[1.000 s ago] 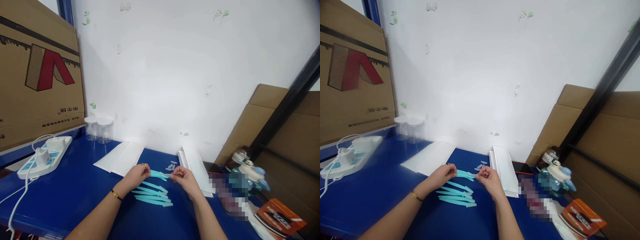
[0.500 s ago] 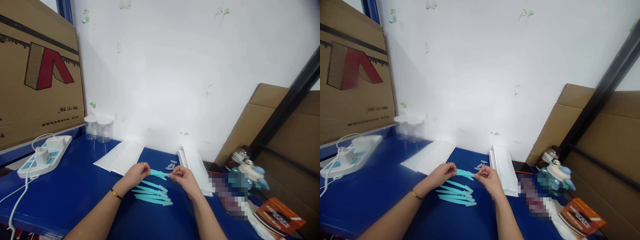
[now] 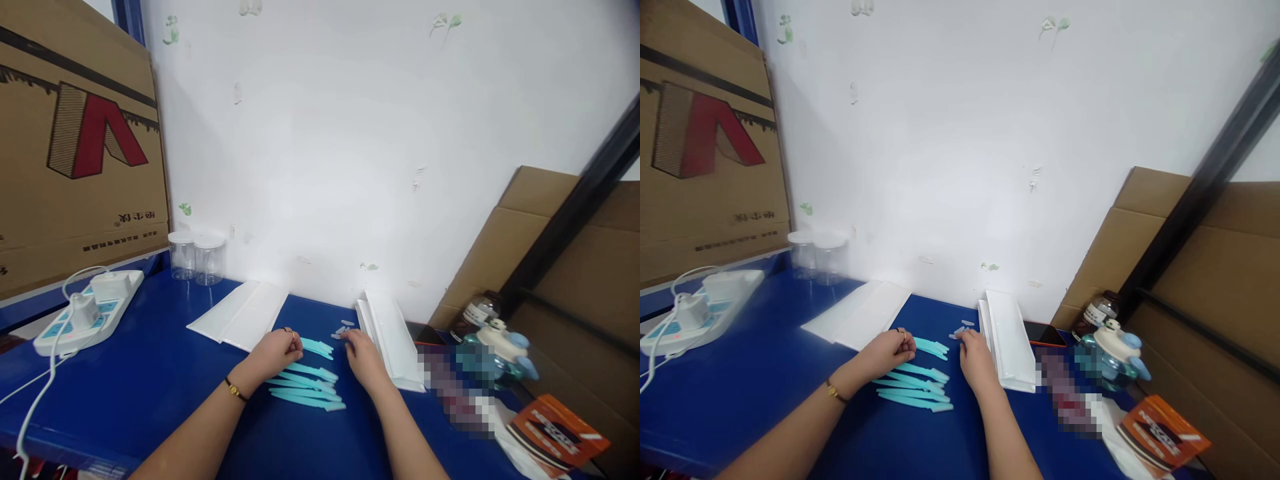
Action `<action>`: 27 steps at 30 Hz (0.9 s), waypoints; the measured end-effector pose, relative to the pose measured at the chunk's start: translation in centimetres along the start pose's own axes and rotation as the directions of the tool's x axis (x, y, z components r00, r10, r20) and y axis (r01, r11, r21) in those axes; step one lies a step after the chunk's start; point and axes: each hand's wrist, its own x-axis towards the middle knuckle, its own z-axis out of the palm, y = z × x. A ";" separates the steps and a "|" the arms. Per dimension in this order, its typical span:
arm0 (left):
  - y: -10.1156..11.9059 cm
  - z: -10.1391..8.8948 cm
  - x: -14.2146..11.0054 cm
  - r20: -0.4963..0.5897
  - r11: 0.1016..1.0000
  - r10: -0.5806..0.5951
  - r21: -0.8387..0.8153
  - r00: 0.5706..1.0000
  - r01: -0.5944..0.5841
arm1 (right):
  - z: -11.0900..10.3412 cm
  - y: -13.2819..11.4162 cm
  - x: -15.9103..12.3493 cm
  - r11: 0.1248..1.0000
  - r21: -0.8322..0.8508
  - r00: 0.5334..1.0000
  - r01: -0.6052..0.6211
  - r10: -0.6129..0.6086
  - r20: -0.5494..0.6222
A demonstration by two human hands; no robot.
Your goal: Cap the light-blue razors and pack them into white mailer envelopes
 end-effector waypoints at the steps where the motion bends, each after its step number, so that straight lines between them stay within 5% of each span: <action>1: -0.2 0.0 0.1 -0.057 0.999 -0.006 0.040 0.998 0.009 | 0.4 0.1 0.2 0.999 -0.049 1.000 0.013 -0.012 0.013; 6: -0.9 0.3 0.4 -0.118 0.977 0.023 0.212 0.993 0.003 | 1.5 0.2 0.6 0.981 -0.193 0.997 0.005 0.010 0.072; 13: -0.8 0.5 0.7 -0.082 0.975 -0.017 0.219 0.996 0.035 | 1.2 0.3 0.3 0.983 -0.135 0.985 -0.127 0.141 0.099; 22: -1.2 0.2 1.0 -0.107 0.992 -0.024 0.125 0.994 0.037 | -1.0 0.0 -0.4 0.922 0.329 0.969 -0.205 0.144 0.203; 27: -1.3 0.3 0.9 -0.121 0.997 -0.016 0.072 0.993 0.025 | -1.5 -0.9 -0.7 0.915 0.371 0.976 -0.159 0.088 0.200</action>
